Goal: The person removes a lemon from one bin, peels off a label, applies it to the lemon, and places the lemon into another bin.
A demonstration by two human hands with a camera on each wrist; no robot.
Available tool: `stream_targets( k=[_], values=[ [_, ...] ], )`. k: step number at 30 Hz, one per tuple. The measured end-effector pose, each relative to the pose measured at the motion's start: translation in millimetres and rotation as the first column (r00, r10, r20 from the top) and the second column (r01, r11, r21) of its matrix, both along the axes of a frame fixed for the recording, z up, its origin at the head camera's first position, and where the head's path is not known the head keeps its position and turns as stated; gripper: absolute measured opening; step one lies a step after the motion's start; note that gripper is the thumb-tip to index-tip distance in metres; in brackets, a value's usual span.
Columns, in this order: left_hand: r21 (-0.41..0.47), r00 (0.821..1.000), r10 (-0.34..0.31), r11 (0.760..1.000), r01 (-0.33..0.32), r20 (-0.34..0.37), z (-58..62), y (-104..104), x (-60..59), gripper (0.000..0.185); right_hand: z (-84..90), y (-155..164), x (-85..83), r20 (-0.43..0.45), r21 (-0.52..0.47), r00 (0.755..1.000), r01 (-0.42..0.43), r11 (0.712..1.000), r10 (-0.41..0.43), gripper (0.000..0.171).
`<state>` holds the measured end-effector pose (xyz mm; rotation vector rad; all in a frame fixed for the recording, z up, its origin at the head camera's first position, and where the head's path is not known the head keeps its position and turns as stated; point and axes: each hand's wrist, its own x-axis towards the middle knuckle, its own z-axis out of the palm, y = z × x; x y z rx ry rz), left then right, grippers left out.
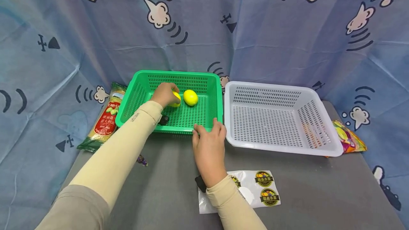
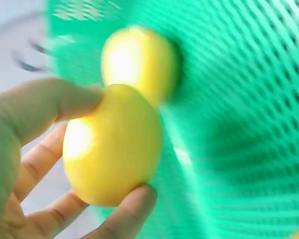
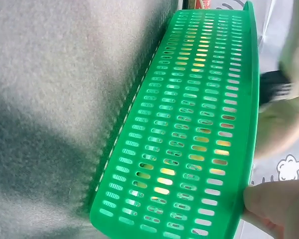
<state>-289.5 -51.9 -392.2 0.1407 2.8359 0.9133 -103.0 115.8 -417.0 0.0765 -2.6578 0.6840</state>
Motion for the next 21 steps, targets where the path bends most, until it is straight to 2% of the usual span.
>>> stream_targets(
  k=[3, 5, 9, 12, 14, 15, 18, 21],
  values=[
    [0.115, 0.996, -0.040, 0.992, 0.048, -0.075, 22.3, -2, 13.4, 0.041, -1.5, 1, 0.0, 0.006, 0.001, 1.000, -0.007, 1.000, 0.007, 0.020],
    [0.189, 0.991, -0.066, 0.978, 0.088, -0.120, 39.2, -4, 31.0, 0.042, -3.2, 3, -0.2, 0.002, 0.002, 1.000, -0.009, 1.000, 0.009, 0.020],
    [0.303, 0.972, -0.103, 0.939, 0.166, -0.212, 62.8, -10, 84.3, 0.041, -6.2, 7, -0.2, -0.025, 0.014, 1.000, -0.011, 1.000, 0.012, 0.020],
    [0.362, 0.965, -0.102, 0.913, 0.187, -0.243, 64.0, -19, 129.8, 0.041, -7.1, 9, -1.3, -0.050, 0.021, 0.999, -0.016, 1.000, 0.017, 0.020],
    [0.401, 0.970, -0.076, 0.901, 0.166, -0.232, 53.9, -25, 158.2, 0.042, -6.9, 9, -2.5, -0.060, 0.018, 0.998, -0.020, 1.000, 0.021, 0.020],
    [0.419, 0.974, -0.058, 0.896, 0.147, -0.220, 44.8, -27, 170.8, 0.042, -7.0, 9, -3.1, -0.061, 0.017, 0.998, -0.021, 1.000, 0.022, 0.020],
    [0.454, 0.987, -0.006, 0.888, 0.080, -0.162, 5.4, -31, 199.2, 0.043, -6.6, 7, -4.2, -0.050, 0.008, 0.998, -0.024, 1.000, 0.025, 0.020],
    [0.429, 0.994, -0.001, 0.902, 0.048, -0.109, -40.4, -30, 213.5, 0.044, -6.5, 7, -4.0, -0.039, 0.006, 0.999, -0.021, 1.000, 0.021, 0.021]
  ],
)
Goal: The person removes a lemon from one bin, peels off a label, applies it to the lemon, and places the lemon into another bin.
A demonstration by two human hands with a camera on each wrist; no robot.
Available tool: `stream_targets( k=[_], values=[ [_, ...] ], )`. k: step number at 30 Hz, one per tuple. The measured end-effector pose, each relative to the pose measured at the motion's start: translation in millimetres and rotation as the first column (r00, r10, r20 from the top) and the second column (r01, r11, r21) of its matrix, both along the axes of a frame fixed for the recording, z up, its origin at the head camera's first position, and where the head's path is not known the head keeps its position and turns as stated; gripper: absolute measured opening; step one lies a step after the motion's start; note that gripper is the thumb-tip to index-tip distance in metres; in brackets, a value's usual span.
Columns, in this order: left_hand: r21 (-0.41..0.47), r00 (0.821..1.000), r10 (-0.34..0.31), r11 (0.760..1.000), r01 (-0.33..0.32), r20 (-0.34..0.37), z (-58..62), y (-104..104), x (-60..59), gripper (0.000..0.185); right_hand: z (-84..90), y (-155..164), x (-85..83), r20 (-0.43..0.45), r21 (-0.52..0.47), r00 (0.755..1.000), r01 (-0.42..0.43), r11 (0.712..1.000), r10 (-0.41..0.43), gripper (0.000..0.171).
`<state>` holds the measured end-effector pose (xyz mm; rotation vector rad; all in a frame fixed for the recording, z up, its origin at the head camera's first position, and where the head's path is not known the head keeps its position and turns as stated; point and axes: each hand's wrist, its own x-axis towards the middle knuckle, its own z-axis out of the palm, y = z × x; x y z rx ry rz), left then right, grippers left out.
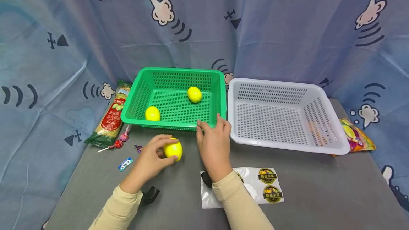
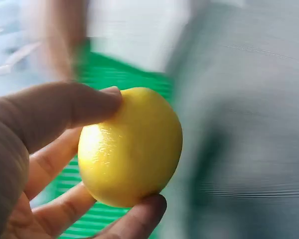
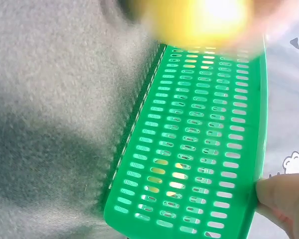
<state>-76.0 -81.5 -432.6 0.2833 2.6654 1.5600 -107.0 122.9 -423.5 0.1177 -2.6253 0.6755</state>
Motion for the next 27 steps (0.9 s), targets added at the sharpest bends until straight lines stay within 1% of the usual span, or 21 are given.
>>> stream_targets(
  k=[1, 3, 5, 6, 8, 10, 12, 13, 14, 16, 17, 18, 19, 20, 21, 23, 25, 26, 27],
  values=[
    [-0.007, 1.000, 0.000, 1.000, 0.000, 0.008, -12.6, 1, 2.6, 0.044, 0.4, 0, 0.2, 0.001, 0.000, 1.000, 0.001, 1.000, -0.001, 0.021],
    [-0.007, 1.000, -0.004, 1.000, 0.004, 0.010, -30.2, 1, 6.0, 0.044, 0.7, -1, 0.5, -0.002, 0.001, 1.000, 0.002, 1.000, -0.002, 0.021],
    [0.014, 1.000, -0.005, 1.000, 0.005, 0.012, -39.6, 2, 6.8, 0.045, 0.7, -1, 0.5, -0.007, 0.006, 1.000, 0.003, 1.000, -0.003, 0.021],
    [0.030, 1.000, -0.003, 1.000, 0.003, 0.011, -41.1, 2, 6.7, 0.045, 0.6, -1, 0.2, -0.007, 0.010, 1.000, 0.004, 1.000, -0.004, 0.021],
    [0.016, 1.000, -0.005, 1.000, 0.005, 0.006, -40.5, 2, 6.8, 0.046, 0.6, 0, -0.6, -0.003, 0.018, 1.000, 0.000, 1.000, 0.000, 0.021],
    [-0.060, 1.000, -0.005, 0.998, 0.004, -0.008, -37.3, 3, 7.9, 0.051, 1.0, 1, -1.5, 0.009, 0.020, 1.000, -0.013, 1.000, 0.013, 0.022],
    [-0.165, 0.998, 0.000, 0.986, -0.011, -0.070, -31.0, 6, 11.7, 0.062, 2.2, 5, -1.6, 0.023, 0.002, 0.999, -0.037, 0.999, 0.037, 0.024],
    [-0.210, 0.993, 0.005, 0.977, -0.030, -0.120, -27.8, 9, 14.4, 0.066, 3.7, 9, -0.6, 0.033, -0.022, 0.998, -0.053, 0.998, 0.054, 0.026],
    [-0.241, 0.983, 0.012, 0.969, -0.056, -0.181, -24.1, 13, 17.7, 0.070, 5.5, 14, 0.9, 0.039, -0.057, 0.997, -0.071, 0.996, 0.073, 0.028],
    [-0.249, 0.951, 0.025, 0.963, -0.105, -0.308, -17.2, 24, 26.0, 0.072, 11.3, 26, 6.9, 0.044, -0.137, 0.993, -0.103, 0.985, 0.110, 0.033],
    [-0.234, 0.933, 0.020, 0.966, -0.111, -0.360, -14.8, 30, 30.8, 0.069, 14.4, 32, 11.6, 0.049, -0.173, 0.991, -0.112, 0.979, 0.122, 0.035],
    [-0.216, 0.917, 0.005, 0.971, -0.100, -0.399, -13.3, 37, 36.4, 0.063, 17.3, 39, 17.3, 0.058, -0.209, 0.990, -0.114, 0.971, 0.129, 0.037],
    [-0.207, 0.909, -0.018, 0.975, -0.075, -0.416, -13.1, 45, 41.9, 0.056, 20.2, 46, 23.8, 0.069, -0.236, 0.989, -0.114, 0.965, 0.134, 0.037],
    [-0.212, 0.911, -0.049, 0.976, -0.043, -0.410, -14.3, 52, 47.3, 0.050, 22.5, 53, 30.9, 0.086, -0.250, 0.988, -0.106, 0.962, 0.132, 0.038],
    [-0.233, 0.917, -0.085, 0.972, -0.008, -0.390, -17.1, 60, 52.8, 0.046, 24.4, 60, 38.6, 0.112, -0.253, 0.986, -0.094, 0.963, 0.126, 0.038],
    [-0.298, 0.937, -0.156, 0.953, 0.059, -0.313, -25.5, 73, 62.1, 0.044, 25.3, 72, 54.0, 0.177, -0.246, 0.978, -0.065, 0.967, 0.111, 0.038],
    [-0.362, 0.953, -0.186, 0.928, 0.091, -0.238, -36.0, 84, 68.3, 0.048, 24.9, 82, 68.7, 0.251, -0.232, 0.963, -0.037, 0.972, 0.096, 0.038],
    [-0.387, 0.958, -0.188, 0.917, 0.093, -0.216, -41.0, 88, 70.1, 0.051, 24.1, 86, 75.7, 0.290, -0.228, 0.952, -0.028, 0.973, 0.095, 0.038],
    [-0.393, 0.961, -0.184, 0.915, 0.090, -0.208, -45.1, 91, 71.6, 0.053, 23.0, 89, 82.0, 0.328, -0.227, 0.940, -0.019, 0.974, 0.095, 0.038]
  ],
)
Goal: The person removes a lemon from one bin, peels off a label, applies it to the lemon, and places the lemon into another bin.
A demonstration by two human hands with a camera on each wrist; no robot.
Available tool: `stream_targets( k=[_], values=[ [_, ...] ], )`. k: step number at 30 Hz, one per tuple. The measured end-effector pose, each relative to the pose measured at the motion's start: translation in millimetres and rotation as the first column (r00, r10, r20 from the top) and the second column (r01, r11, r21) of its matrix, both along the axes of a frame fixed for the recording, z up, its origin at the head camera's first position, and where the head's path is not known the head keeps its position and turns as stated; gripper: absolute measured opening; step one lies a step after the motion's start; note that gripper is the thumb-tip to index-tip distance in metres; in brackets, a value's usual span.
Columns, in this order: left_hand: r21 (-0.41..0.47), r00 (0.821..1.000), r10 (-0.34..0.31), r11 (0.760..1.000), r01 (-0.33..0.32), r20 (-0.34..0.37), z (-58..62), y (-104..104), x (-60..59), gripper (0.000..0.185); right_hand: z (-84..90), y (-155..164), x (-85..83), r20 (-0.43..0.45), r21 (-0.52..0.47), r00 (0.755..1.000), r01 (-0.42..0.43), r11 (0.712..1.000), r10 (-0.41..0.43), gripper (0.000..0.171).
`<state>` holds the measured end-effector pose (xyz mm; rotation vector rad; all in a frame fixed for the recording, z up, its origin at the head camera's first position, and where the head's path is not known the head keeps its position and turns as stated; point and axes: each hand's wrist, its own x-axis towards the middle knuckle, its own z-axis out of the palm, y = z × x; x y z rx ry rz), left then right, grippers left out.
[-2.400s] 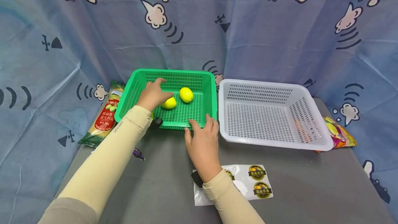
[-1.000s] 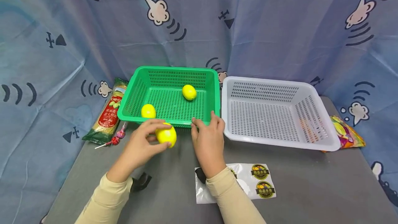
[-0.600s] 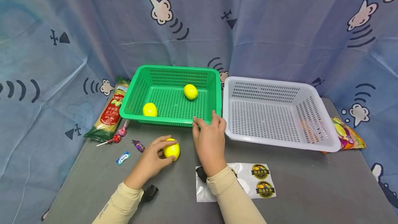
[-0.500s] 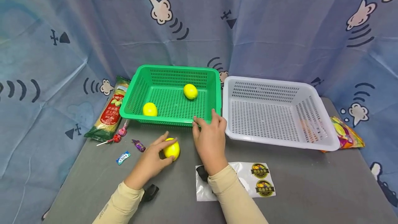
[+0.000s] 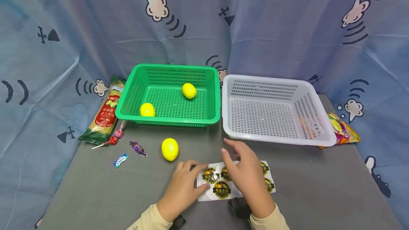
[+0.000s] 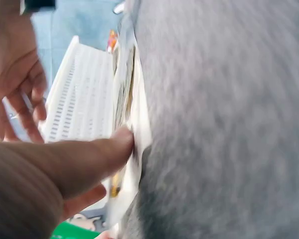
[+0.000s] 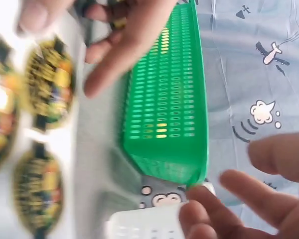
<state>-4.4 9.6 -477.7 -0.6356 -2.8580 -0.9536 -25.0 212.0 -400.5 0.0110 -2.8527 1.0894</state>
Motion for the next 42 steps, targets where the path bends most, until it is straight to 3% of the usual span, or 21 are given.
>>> stream_targets(
  k=[5, 8, 10, 15, 17, 21, 23, 26, 29, 30, 32, 34, 35, 36, 37, 39, 42],
  values=[
    [0.062, 0.999, 0.029, 0.998, -0.031, 0.029, -8.7, 6, -2.0, 0.056, -13.2, 9, 18.5, 0.227, -0.038, 0.974, -0.005, 0.999, 0.013, 0.041],
    [0.149, 0.994, -0.001, 0.989, -0.015, 0.110, -6.9, 6, -4.4, 0.057, -23.8, 10, 24.3, 0.337, -0.063, 0.942, 0.017, 0.998, 0.005, 0.043],
    [0.225, 0.986, -0.034, 0.974, -0.005, 0.166, -6.8, 6, -6.7, 0.059, -29.0, 10, 26.2, 0.367, -0.079, 0.930, 0.028, 0.997, 0.003, 0.041],
    [0.400, 0.943, -0.095, 0.916, -0.043, 0.320, -5.8, 3, -13.0, 0.055, -34.4, 7, 27.8, 0.339, -0.101, 0.941, 0.019, 0.995, 0.017, 0.032],
    [0.496, 0.902, -0.140, 0.863, -0.091, 0.409, -4.7, 3, -14.5, 0.052, -36.0, 5, 27.5, 0.332, -0.101, 0.943, 0.014, 0.995, 0.021, 0.030],
    [0.681, 0.820, -0.250, 0.701, -0.213, 0.514, -4.7, 5, -14.9, 0.048, -39.8, 0, 25.3, 0.326, -0.099, 0.945, 0.023, 0.995, 0.010, 0.031],
    [0.727, 0.806, -0.282, 0.641, -0.246, 0.521, -5.0, 7, -14.2, 0.049, -41.3, -2, 23.4, 0.326, -0.101, 0.945, 0.043, 0.994, -0.008, 0.029],
    [0.755, 0.810, -0.293, 0.605, -0.254, 0.508, -5.6, 9, -13.4, 0.050, -43.1, -3, 20.3, 0.335, -0.119, 0.941, 0.087, 0.989, -0.043, 0.025],
    [0.757, 0.830, -0.289, 0.615, -0.221, 0.476, -5.4, 10, -12.1, 0.051, -44.1, -4, 18.1, 0.355, -0.142, 0.933, 0.116, 0.983, -0.059, 0.019],
    [0.747, 0.847, -0.275, 0.636, -0.194, 0.454, -4.9, 10, -11.5, 0.053, -44.2, -4, 17.7, 0.361, -0.147, 0.931, 0.119, 0.982, -0.059, 0.018],
    [0.680, 0.898, -0.215, 0.724, -0.117, 0.383, -1.8, 6, -9.0, 0.059, -44.3, -3, 17.8, 0.366, -0.159, 0.930, 0.113, 0.981, -0.048, 0.017],
    [0.569, 0.965, -0.119, 0.821, -0.037, 0.235, 3.8, -1, -8.0, 0.064, -43.4, -1, 18.6, 0.366, -0.173, 0.930, 0.114, 0.978, -0.044, 0.016],
    [0.504, 0.988, -0.057, 0.864, -0.025, 0.146, 6.7, -6, -8.6, 0.067, -42.4, 0, 19.2, 0.363, -0.174, 0.931, 0.115, 0.978, -0.045, 0.016],
    [0.432, 0.998, 0.017, 0.901, -0.041, 0.060, 10.0, -12, -10.2, 0.069, -41.3, 2, 19.7, 0.359, -0.179, 0.932, 0.117, 0.977, -0.046, 0.016],
    [0.374, 0.996, 0.087, 0.924, -0.078, -0.005, 13.1, -19, -12.9, 0.069, -40.0, 4, 20.2, 0.356, -0.187, 0.933, 0.121, 0.975, -0.047, 0.017],
    [0.303, 0.975, 0.209, 0.936, -0.177, -0.076, 16.8, -34, -22.0, 0.069, -37.0, 7, 20.5, 0.356, -0.191, 0.933, 0.127, 0.973, -0.052, 0.018],
    [0.211, 0.951, 0.310, 0.929, -0.305, 0.014, 16.4, -54, -37.4, 0.076, -32.1, 9, 18.9, 0.367, -0.209, 0.930, 0.124, 0.970, -0.040, 0.020]
  ],
)
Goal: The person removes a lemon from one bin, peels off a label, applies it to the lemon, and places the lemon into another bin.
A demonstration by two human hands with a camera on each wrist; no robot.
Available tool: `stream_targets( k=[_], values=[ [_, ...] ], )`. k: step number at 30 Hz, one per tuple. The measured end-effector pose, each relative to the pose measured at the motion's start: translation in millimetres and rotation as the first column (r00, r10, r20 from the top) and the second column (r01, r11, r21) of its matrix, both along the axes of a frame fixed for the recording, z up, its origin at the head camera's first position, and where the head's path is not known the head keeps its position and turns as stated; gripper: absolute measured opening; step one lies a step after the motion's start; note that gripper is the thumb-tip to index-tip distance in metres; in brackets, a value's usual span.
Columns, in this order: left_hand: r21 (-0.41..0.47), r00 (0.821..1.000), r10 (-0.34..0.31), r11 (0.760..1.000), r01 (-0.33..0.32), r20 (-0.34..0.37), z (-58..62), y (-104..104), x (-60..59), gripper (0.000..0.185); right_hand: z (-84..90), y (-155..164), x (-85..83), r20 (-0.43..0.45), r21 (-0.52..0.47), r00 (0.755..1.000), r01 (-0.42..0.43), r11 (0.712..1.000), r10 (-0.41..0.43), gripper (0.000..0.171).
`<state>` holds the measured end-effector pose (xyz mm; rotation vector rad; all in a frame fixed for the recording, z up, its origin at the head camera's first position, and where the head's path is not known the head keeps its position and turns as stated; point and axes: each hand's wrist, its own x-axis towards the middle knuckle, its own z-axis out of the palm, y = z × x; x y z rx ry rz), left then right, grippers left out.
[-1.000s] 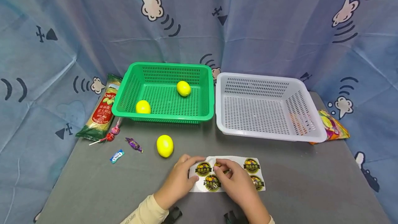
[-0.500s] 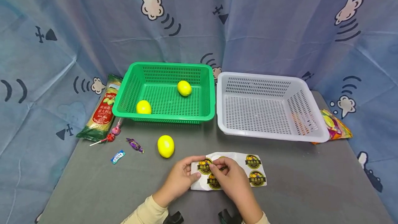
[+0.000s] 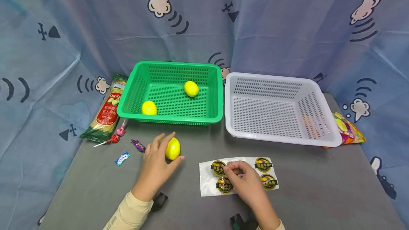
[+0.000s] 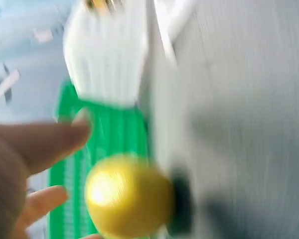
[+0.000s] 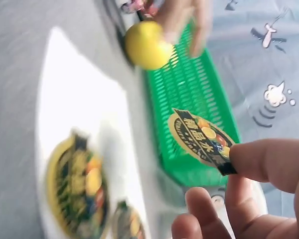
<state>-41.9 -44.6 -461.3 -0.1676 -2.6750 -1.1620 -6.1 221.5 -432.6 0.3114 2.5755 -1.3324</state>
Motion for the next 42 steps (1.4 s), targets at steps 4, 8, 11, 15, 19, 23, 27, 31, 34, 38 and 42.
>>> stream_targets(
  k=[4, 8, 11, 15, 19, 23, 27, 31, 34, 38, 42],
  values=[
    [-0.036, 0.986, -0.020, 0.999, 0.027, 0.164, -7.8, -14, -14.6, 0.078, 7.6, -9, -7.1, 0.007, -0.067, 1.000, -0.025, 0.997, 0.025, 0.020],
    [0.028, 0.979, -0.093, 0.996, 0.089, 0.183, -13.7, -13, -20.4, 0.069, 16.6, -28, -19.5, 0.037, -0.211, 0.998, -0.043, 0.977, 0.052, 0.019],
    [0.223, 0.960, -0.212, 0.960, 0.169, 0.183, -12.9, -9, -21.2, 0.069, 22.9, -41, -29.9, 0.066, -0.331, 0.996, -0.037, 0.943, 0.062, 0.019],
    [0.562, 0.892, -0.421, 0.783, 0.266, 0.164, -8.3, -4, -19.4, 0.078, 28.4, -52, -40.4, 0.063, -0.400, 0.995, -0.051, 0.915, 0.083, 0.019],
    [0.707, 0.853, -0.515, 0.636, 0.311, 0.088, -6.0, -1, -15.8, 0.073, 31.6, -57, -42.8, 0.055, -0.395, 0.995, -0.055, 0.917, 0.083, 0.019],
    [0.740, 0.858, -0.513, 0.580, 0.341, 0.007, -7.7, 1, -13.3, 0.046, 30.6, -58, -43.2, 0.049, -0.381, 0.996, -0.045, 0.923, 0.069, 0.019],
    [0.805, 0.857, -0.513, 0.488, 0.339, -0.050, -11.1, 3, -11.9, 0.037, 29.3, -58, -43.0, 0.021, -0.377, 0.996, -0.069, 0.924, 0.083, 0.017],
    [0.872, 0.837, -0.543, 0.376, 0.312, -0.065, -7.2, 4, -10.4, 0.049, 32.6, -58, -41.3, -0.037, -0.369, 0.992, -0.125, 0.921, 0.120, 0.015],
    [0.917, 0.818, -0.573, 0.302, 0.262, -0.045, -1.7, 4, -8.4, 0.053, 36.9, -60, -39.7, -0.070, -0.348, 0.988, -0.153, 0.925, 0.137, 0.013],
    [0.962, 0.777, -0.627, 0.178, 0.207, -0.051, 3.9, 3, -5.7, 0.046, 40.5, -59, -38.0, -0.061, -0.373, 0.990, -0.138, 0.917, 0.124, 0.018],
    [0.984, 0.735, -0.672, 0.054, 0.173, -0.092, 8.2, 0, -3.4, 0.041, 39.8, -54, -38.2, -0.012, -0.411, 0.994, -0.101, 0.906, 0.105, 0.032]
  ],
)
